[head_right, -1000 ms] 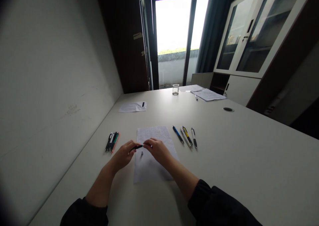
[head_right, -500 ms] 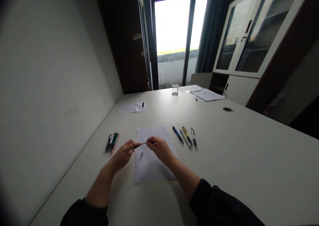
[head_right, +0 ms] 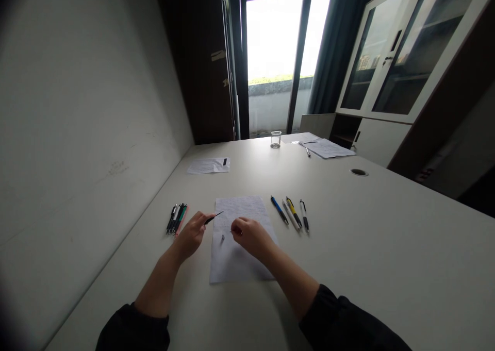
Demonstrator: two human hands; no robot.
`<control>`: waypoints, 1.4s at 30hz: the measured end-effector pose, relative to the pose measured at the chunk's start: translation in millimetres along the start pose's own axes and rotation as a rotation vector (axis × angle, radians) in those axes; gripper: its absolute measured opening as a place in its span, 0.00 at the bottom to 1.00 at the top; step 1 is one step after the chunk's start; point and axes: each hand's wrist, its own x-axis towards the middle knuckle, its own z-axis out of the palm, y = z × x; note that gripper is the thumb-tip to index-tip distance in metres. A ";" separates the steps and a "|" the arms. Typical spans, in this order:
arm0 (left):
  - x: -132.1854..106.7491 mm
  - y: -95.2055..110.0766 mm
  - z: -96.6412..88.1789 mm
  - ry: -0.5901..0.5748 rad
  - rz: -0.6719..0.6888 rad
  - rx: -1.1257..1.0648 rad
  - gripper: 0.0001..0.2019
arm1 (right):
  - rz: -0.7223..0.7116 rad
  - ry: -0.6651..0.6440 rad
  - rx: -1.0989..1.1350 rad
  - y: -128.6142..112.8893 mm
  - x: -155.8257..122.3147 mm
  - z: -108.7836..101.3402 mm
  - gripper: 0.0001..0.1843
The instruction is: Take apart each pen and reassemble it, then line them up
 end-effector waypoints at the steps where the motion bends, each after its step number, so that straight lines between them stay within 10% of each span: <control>1: 0.0 -0.1 0.1 0.002 0.001 0.001 0.28 | -0.021 -0.031 -0.055 -0.7 -1.3 2.1 0.06; 19: -0.7 -2.6 1.7 -0.001 0.017 0.005 0.29 | -0.276 -0.260 -0.271 -6.9 -3.1 2.8 0.05; 30: 0.1 13.1 -2.6 -0.051 0.076 -0.033 0.26 | -0.021 0.075 -0.003 1.2 -0.2 -8.6 0.06; 42: 2.7 24.7 0.6 -0.102 0.125 -0.072 0.26 | 0.060 0.110 0.224 -3.5 1.8 -6.4 0.08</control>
